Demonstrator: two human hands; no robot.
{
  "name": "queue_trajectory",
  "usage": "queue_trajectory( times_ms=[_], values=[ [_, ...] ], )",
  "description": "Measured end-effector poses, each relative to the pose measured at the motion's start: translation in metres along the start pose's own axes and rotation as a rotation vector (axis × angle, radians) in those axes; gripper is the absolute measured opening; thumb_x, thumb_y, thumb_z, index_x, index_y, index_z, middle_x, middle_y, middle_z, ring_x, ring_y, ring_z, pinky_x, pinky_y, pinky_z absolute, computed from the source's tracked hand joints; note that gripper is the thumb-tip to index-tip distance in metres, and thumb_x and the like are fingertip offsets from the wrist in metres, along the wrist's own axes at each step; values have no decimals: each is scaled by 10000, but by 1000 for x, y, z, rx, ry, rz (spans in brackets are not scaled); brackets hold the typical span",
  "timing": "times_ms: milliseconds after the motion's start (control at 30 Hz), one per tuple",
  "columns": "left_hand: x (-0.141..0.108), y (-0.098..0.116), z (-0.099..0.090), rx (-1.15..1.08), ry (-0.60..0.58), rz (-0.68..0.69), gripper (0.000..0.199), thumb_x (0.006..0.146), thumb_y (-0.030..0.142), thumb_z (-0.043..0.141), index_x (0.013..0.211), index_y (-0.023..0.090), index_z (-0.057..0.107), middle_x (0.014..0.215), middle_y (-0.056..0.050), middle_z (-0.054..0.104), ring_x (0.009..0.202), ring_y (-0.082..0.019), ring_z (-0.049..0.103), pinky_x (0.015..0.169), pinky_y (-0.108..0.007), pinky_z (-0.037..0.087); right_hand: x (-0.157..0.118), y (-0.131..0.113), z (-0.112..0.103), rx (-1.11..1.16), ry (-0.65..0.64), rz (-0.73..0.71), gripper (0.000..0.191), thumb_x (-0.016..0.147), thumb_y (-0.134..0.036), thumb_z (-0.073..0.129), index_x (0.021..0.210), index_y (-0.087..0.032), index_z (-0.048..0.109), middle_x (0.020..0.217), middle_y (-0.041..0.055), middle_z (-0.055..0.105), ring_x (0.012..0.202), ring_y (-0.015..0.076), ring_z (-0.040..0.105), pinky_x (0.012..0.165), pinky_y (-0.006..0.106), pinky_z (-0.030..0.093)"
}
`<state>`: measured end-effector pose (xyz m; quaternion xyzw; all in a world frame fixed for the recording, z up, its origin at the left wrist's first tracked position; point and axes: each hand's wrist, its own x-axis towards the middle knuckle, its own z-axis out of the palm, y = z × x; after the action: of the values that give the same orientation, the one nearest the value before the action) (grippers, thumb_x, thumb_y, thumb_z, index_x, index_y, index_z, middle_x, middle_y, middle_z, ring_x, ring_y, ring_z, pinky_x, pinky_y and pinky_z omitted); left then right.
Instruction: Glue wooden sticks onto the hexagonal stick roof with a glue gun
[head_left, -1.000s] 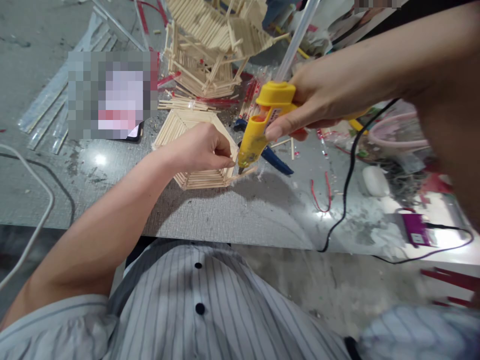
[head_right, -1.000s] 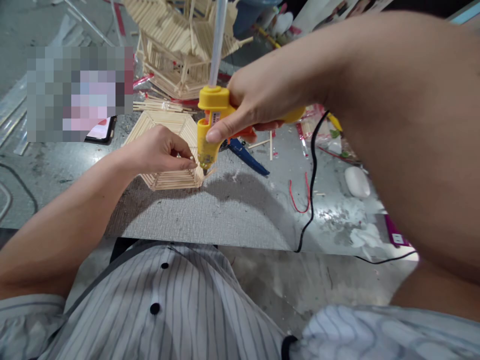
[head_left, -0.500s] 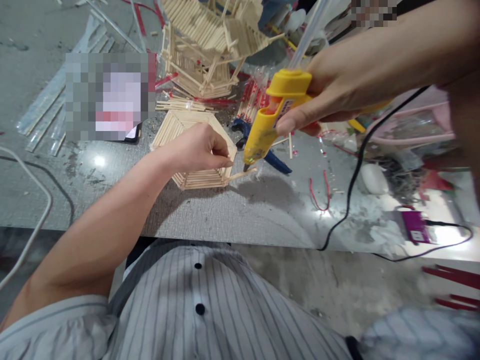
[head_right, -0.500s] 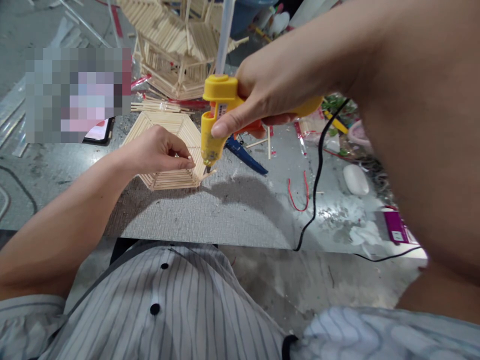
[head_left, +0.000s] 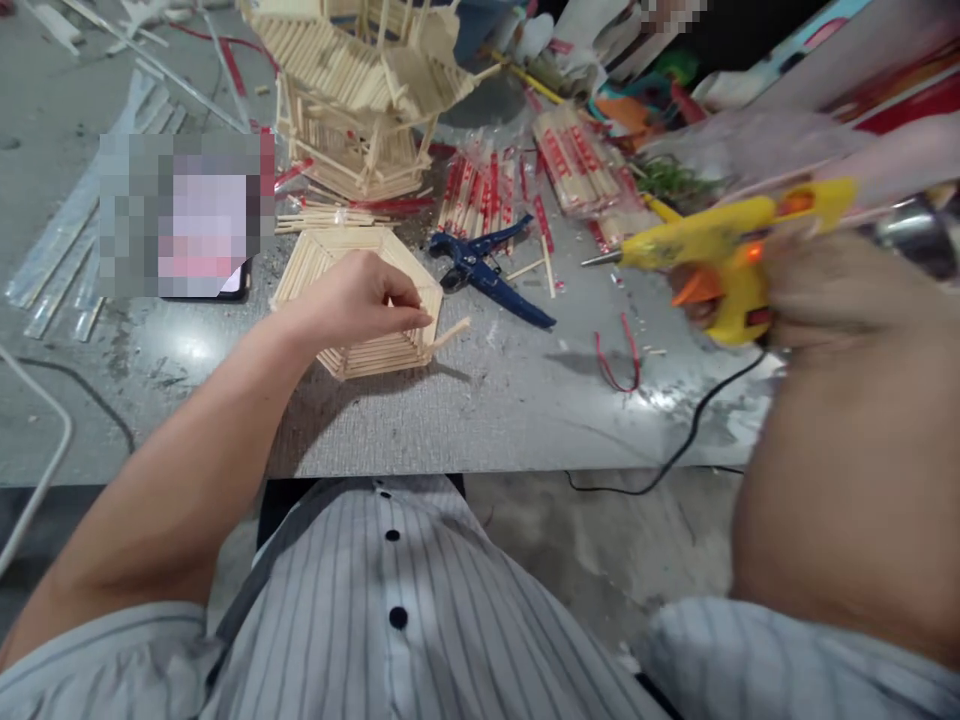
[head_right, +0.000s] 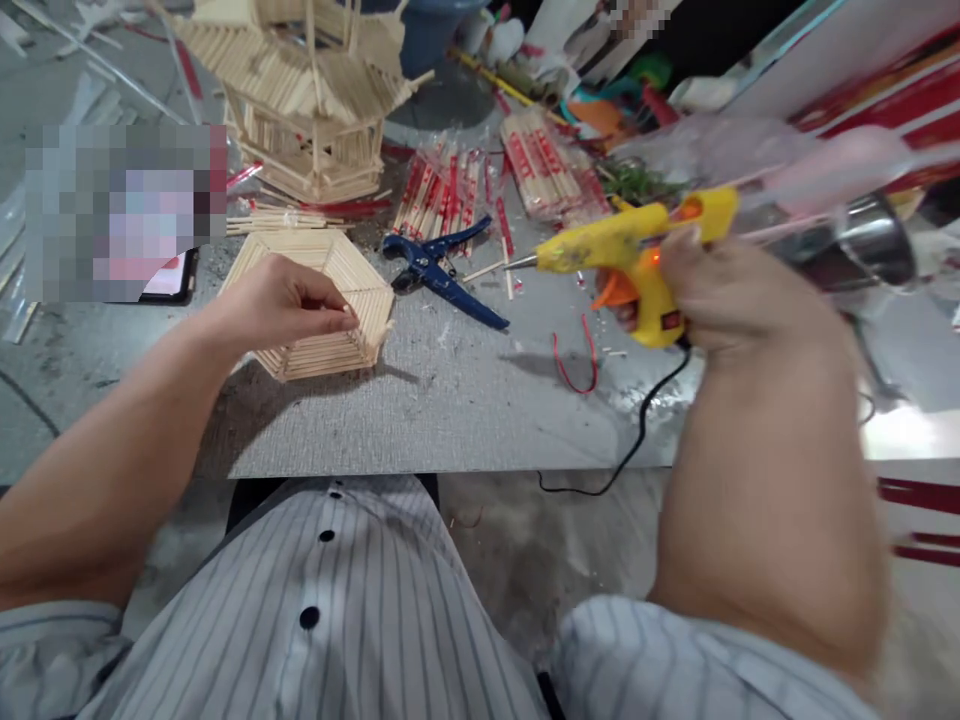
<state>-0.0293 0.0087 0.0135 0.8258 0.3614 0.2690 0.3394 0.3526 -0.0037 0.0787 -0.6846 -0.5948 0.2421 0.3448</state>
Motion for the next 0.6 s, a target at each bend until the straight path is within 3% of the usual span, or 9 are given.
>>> queue_trajectory(
  times_ms=[33,133,233,400,600],
  values=[
    [0,1,-1,15,-9,-7,201,736,319,618,681,146,706,570,25,635,555,-69,536,571,-204,379,-5,9,7,143,40,249,510,761,-611,448,777,-144,653,498,42,593,319,76,489,385,253,299],
    [1,2,-2,54,-13,-38,219,744,336,613,679,149,706,579,25,636,573,-74,546,594,-203,389,-10,33,25,250,98,541,512,876,-549,348,657,-150,583,417,31,518,274,66,438,406,296,290],
    [1,2,-3,81,16,-66,231,742,349,619,673,147,707,582,22,629,575,-76,535,583,-208,375,-6,50,35,304,88,740,448,910,-498,358,671,-180,565,437,16,534,291,59,454,433,304,291],
    [1,-2,-4,110,36,-108,240,734,367,639,657,148,699,546,26,593,542,-69,491,542,-208,339,-4,65,37,290,-41,781,429,895,-498,428,666,-168,578,448,35,539,313,60,463,438,284,278],
    [1,2,-5,127,26,-95,245,740,354,629,628,141,670,527,27,558,525,-63,454,510,-197,310,-12,65,41,177,-151,656,397,941,-448,424,731,-143,568,513,30,559,349,48,447,453,242,317]
  ],
)
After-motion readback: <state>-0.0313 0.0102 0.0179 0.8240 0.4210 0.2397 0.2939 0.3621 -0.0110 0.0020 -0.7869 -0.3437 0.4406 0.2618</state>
